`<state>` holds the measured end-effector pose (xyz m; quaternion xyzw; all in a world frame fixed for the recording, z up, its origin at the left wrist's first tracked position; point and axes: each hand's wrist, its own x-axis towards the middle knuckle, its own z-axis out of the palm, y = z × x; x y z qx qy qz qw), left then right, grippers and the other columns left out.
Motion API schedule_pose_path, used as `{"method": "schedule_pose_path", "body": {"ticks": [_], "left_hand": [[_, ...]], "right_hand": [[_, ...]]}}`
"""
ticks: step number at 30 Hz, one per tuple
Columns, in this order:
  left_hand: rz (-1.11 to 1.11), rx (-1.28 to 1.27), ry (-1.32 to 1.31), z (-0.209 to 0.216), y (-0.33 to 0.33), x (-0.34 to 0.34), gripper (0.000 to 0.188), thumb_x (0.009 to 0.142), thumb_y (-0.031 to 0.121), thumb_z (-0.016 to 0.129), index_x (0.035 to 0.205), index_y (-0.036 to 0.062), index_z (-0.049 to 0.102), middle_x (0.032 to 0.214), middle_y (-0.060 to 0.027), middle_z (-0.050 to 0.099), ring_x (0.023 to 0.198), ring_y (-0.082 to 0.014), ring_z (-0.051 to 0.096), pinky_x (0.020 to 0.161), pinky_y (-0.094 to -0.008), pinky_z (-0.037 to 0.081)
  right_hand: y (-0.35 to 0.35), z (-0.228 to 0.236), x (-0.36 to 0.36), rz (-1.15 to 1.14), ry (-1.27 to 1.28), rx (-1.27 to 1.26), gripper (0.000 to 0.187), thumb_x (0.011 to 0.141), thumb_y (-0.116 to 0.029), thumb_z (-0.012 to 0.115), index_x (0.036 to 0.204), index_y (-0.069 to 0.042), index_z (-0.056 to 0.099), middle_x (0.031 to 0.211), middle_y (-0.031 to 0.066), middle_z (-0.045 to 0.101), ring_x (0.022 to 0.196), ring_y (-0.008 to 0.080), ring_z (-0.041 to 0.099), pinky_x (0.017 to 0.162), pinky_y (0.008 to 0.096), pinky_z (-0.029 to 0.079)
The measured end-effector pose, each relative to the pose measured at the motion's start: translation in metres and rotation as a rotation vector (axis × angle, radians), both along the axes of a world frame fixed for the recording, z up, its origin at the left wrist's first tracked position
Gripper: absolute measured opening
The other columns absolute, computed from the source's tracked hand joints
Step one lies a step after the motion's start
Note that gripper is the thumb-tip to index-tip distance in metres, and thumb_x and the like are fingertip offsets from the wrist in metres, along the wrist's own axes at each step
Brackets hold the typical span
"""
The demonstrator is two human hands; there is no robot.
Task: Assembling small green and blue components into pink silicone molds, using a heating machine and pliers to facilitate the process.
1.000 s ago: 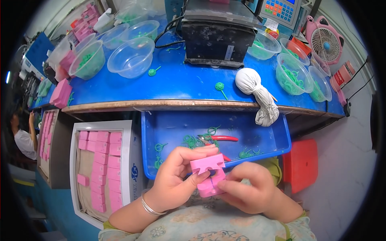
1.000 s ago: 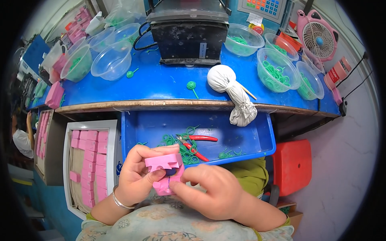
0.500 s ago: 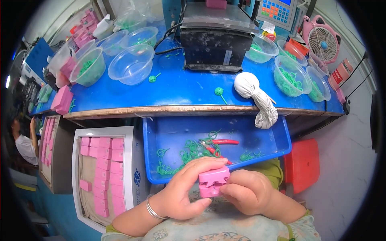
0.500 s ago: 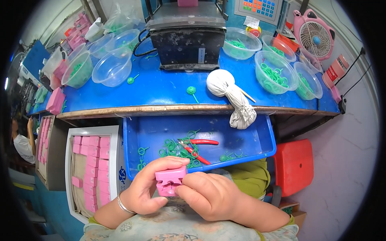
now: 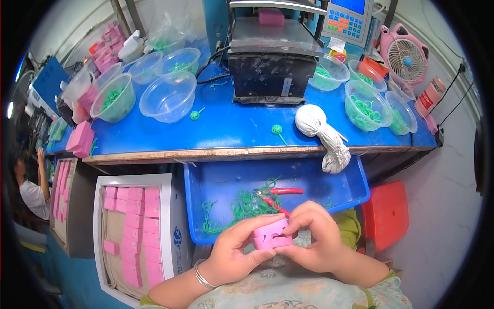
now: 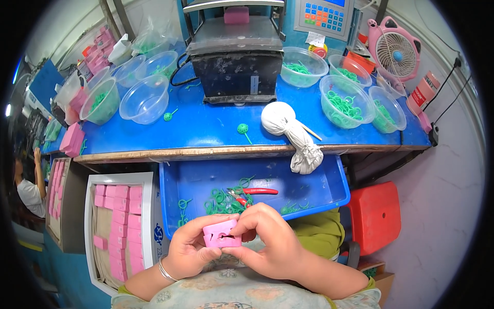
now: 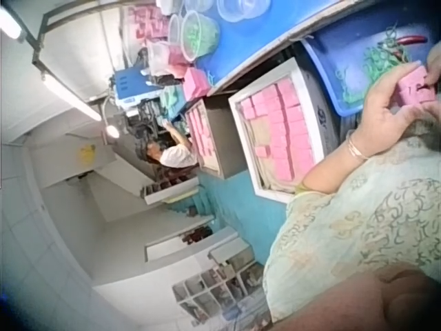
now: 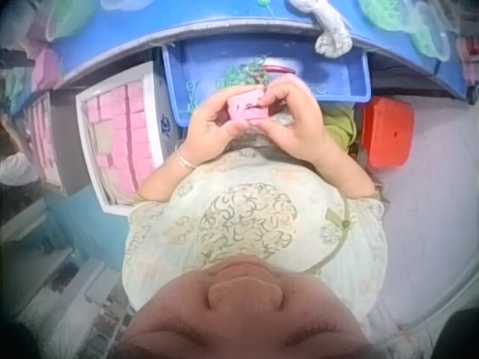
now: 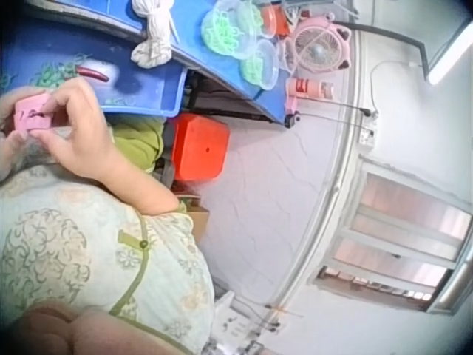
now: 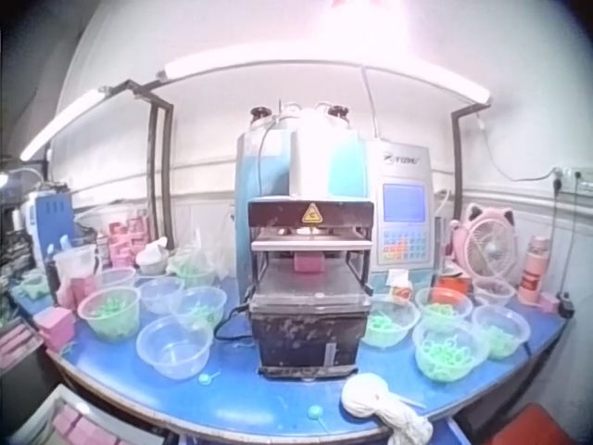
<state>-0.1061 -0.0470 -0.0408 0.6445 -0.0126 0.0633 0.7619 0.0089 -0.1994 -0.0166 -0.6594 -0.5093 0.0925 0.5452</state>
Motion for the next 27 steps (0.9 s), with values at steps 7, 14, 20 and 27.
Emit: {"method": "schedule_pose_path", "body": {"ticks": [7, 14, 20, 27], "left_hand": [[0.093, 0.025, -0.074, -0.009, -0.002, -0.003, 0.045, 0.081, 0.006, 0.065, 0.122, 0.0, 0.046, 0.124, -0.0129, 0.047, 0.114, -0.0211, 0.049, 0.096, -0.0354, 0.041], [0.048, -0.222, -0.131, -0.021, -0.011, 0.0, 0.04, 0.084, 0.003, 0.06, 0.117, 0.0025, 0.037, 0.122, -0.0134, 0.046, 0.111, -0.0193, 0.049, 0.095, -0.0346, 0.042], [0.183, -0.095, -0.181, -0.018, -0.02, 0.008, 0.044, 0.082, 0.002, 0.063, 0.118, 0.0021, 0.038, 0.12, -0.0124, 0.046, 0.112, -0.0201, 0.049, 0.093, -0.0348, 0.044], [0.152, 0.179, -0.147, -0.011, -0.004, 0.006, 0.044, 0.075, 0.004, 0.07, 0.113, -0.0016, 0.049, 0.114, -0.013, 0.048, 0.106, -0.0205, 0.05, 0.09, -0.0333, 0.046]], "right_hand": [[0.003, -0.015, 0.005, -0.031, 0.082, -0.008, 0.04, 0.067, -0.017, 0.078, 0.099, -0.004, 0.059, 0.101, 0.0102, 0.058, 0.096, 0.0228, 0.054, 0.081, 0.0329, 0.043], [0.0, -0.015, -0.005, -0.102, 0.098, 0.057, 0.04, 0.069, -0.012, 0.076, 0.104, -0.003, 0.059, 0.108, 0.0116, 0.059, 0.102, 0.0255, 0.055, 0.088, 0.0367, 0.043], [0.0, -0.023, -0.007, -0.134, 0.121, 0.152, 0.031, 0.071, -0.009, 0.074, 0.096, -0.003, 0.057, 0.102, 0.0145, 0.061, 0.097, 0.0268, 0.057, 0.086, 0.0352, 0.044], [0.001, -0.039, -0.01, 0.033, 0.598, 0.283, 0.038, 0.075, -0.012, 0.073, 0.105, -0.004, 0.052, 0.109, 0.0112, 0.054, 0.094, 0.0204, 0.054, 0.088, 0.0327, 0.042]]}}
